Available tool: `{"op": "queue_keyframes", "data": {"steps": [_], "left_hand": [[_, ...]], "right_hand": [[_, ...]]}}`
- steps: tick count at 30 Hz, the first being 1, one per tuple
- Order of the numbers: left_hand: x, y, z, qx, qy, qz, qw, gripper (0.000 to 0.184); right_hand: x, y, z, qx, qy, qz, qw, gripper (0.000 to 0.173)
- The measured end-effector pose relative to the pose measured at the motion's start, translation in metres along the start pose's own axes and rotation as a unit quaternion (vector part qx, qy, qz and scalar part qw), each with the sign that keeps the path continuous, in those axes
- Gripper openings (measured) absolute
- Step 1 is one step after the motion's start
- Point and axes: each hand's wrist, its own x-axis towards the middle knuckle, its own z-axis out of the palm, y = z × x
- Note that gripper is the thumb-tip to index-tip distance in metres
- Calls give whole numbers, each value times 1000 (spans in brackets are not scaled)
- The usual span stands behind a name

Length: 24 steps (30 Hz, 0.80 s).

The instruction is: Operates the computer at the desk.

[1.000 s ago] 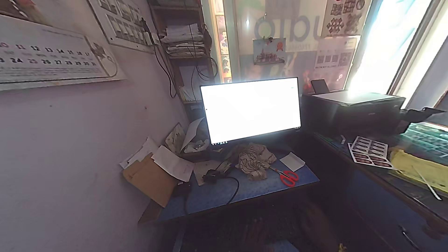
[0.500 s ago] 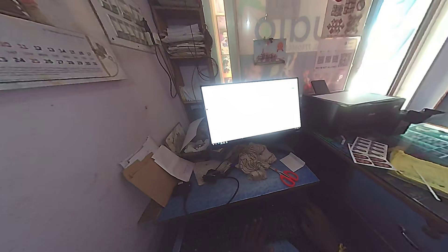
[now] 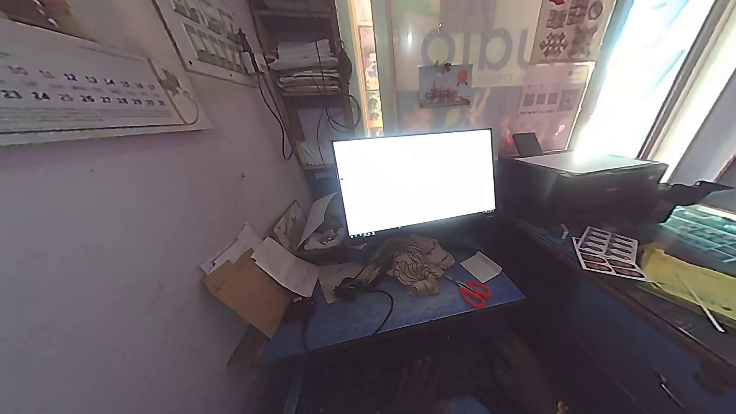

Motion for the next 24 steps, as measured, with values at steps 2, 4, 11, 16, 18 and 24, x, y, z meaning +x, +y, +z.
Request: {"op": "queue_keyframes", "data": {"steps": [2, 4, 11, 16, 18, 24], "left_hand": [[0, 0, 0, -3, 2, 0, 1000, 60], [0, 1, -4, -20, -2, -5, 1000, 58], [0, 0, -2, -28, 10, 6, 1000, 55], [-1, 1, -2, -30, 6, 14, 999, 53], [-1, 0, 0, -26, 12, 17, 999, 52], [0, -1, 0, -18, 11, 24, 999, 52]], "right_hand": [[0, -1, 0, -2, -3, 4, 1000, 45], [0, -1, 0, -1, -4, 5, 1000, 46], [0, -2, 0, 5, 0, 10, 1000, 48], [-3, -3, -2, 5, -18, 23, 1000, 51], [-3, -3, -2, 7, -20, 26, 999, 51], [-1, -3, -3, 10, -28, 31, 999, 52]]}}
